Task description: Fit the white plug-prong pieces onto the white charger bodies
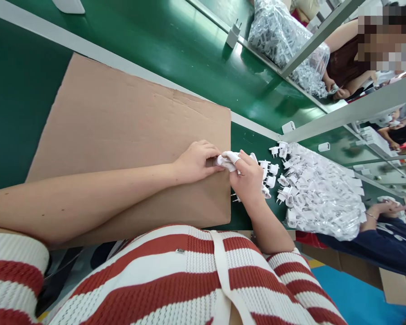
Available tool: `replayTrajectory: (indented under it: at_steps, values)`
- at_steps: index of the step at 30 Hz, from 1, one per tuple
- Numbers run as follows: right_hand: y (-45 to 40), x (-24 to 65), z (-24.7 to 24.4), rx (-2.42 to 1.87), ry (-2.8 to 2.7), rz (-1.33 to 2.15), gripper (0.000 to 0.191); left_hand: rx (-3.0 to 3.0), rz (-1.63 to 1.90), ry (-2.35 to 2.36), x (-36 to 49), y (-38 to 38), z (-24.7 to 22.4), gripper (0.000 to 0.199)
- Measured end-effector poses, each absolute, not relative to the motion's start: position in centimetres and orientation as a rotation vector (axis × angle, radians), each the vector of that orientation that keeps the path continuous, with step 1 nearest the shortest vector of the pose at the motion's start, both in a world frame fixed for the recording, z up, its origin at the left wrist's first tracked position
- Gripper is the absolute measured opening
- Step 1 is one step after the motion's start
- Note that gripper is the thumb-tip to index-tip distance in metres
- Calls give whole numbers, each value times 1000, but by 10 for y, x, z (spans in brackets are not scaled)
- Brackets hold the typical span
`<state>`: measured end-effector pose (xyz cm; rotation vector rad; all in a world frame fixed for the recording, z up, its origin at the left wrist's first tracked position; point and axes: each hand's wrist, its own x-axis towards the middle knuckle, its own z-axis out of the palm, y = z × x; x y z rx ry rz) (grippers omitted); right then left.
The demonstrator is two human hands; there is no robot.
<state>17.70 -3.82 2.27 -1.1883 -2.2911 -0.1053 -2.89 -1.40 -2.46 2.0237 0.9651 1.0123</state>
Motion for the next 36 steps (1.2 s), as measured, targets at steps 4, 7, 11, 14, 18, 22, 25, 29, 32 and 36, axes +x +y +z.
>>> replayTrajectory:
  at_steps: [4, 7, 11, 14, 18, 22, 25, 29, 32, 36]
  values:
    - [-38, 177, 15, -1244, -2192, -9, 23, 2044, 1013, 1002, -28, -13, -27, 38]
    - [-36, 180, 13, -1233, -2138, 216, 29, 2047, 1014, 995, -28, -14, -26, 37]
    - [-37, 189, 19, -1101, -2059, 473, 48, 1937, 1064, 961, -31, -23, -14, 36]
    - [-41, 192, 28, -1006, -2000, 375, 28, 1857, 1148, 833, -33, -32, -3, 40]
    - [-48, 187, 34, -910, -1954, 195, 29, 1713, 1157, 639, -33, -42, 10, 45]
    - [-56, 182, 33, -821, -1988, 0, 36, 1606, 1181, 685, -28, -53, 18, 39]
    - [-61, 181, 31, -802, -2033, -120, 41, 1545, 1191, 729, -24, -59, 22, 41]
    - [-68, 180, 32, -785, -2090, -134, 46, 1467, 1156, 828, -23, -61, 28, 45]
    - [-71, 177, 34, -745, -2067, -117, 50, 1399, 1114, 876, -24, -62, 35, 47]
    - [-74, 175, 36, -714, -2006, -106, 52, 1333, 1117, 849, -26, -65, 43, 53]
